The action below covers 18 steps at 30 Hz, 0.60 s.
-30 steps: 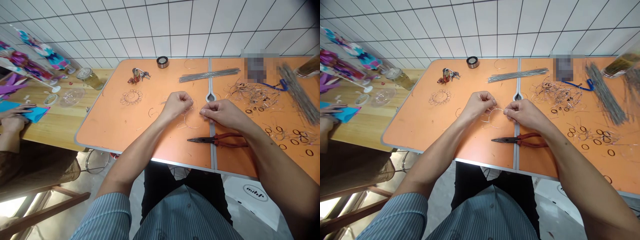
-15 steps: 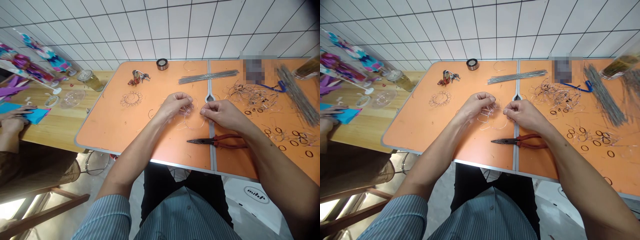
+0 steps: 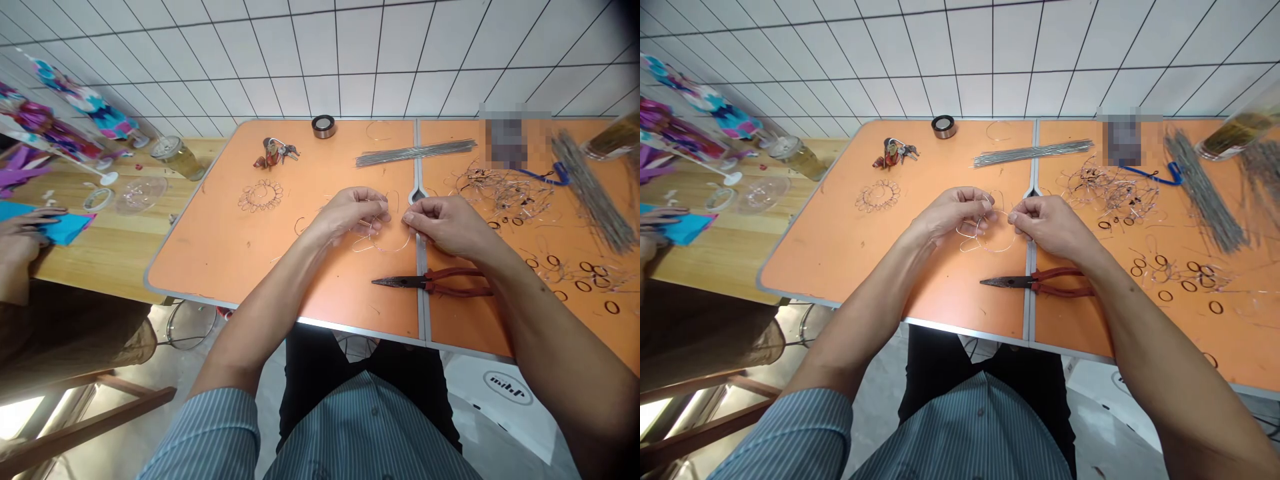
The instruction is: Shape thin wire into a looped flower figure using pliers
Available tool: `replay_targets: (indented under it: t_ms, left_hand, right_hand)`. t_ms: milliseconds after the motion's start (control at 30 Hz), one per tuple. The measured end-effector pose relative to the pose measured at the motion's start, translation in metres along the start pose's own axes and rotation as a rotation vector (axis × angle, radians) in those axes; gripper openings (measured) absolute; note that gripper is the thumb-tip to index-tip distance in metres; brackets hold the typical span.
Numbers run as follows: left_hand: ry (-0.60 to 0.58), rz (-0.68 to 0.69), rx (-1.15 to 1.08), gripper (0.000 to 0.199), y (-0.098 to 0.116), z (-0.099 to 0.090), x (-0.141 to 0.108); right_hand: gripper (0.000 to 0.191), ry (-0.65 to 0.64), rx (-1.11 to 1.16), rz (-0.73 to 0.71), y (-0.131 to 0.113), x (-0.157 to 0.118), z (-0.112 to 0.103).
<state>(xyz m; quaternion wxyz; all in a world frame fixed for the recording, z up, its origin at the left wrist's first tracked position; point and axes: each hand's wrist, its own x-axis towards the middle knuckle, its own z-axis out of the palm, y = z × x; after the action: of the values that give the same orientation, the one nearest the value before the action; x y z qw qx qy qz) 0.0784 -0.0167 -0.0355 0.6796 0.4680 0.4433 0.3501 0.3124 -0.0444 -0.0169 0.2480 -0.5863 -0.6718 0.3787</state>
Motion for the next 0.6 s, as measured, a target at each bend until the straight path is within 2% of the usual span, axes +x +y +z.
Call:
replay_targets:
  t_ms: [167,400,600]
  left_hand:
    - [-0.021,-0.023,0.011,0.015,0.0003,0.0003,-0.0004]
    - [-0.002,-0.037,0.027,0.01,-0.0015,0.0003,0.0026]
    - [0.016,-0.03,0.077,0.008,0.0001,0.0024,-0.0003]
  right_hand:
    - [0.026,0.013,0.008,0.019,-0.0056,-0.0023,-0.0006]
    - [0.025,0.048,0.019,0.001,-0.0007,-0.0014,-0.0028]
    - [0.023,0.019,-0.02,-0.048,0.002,-0.0002,-0.0032]
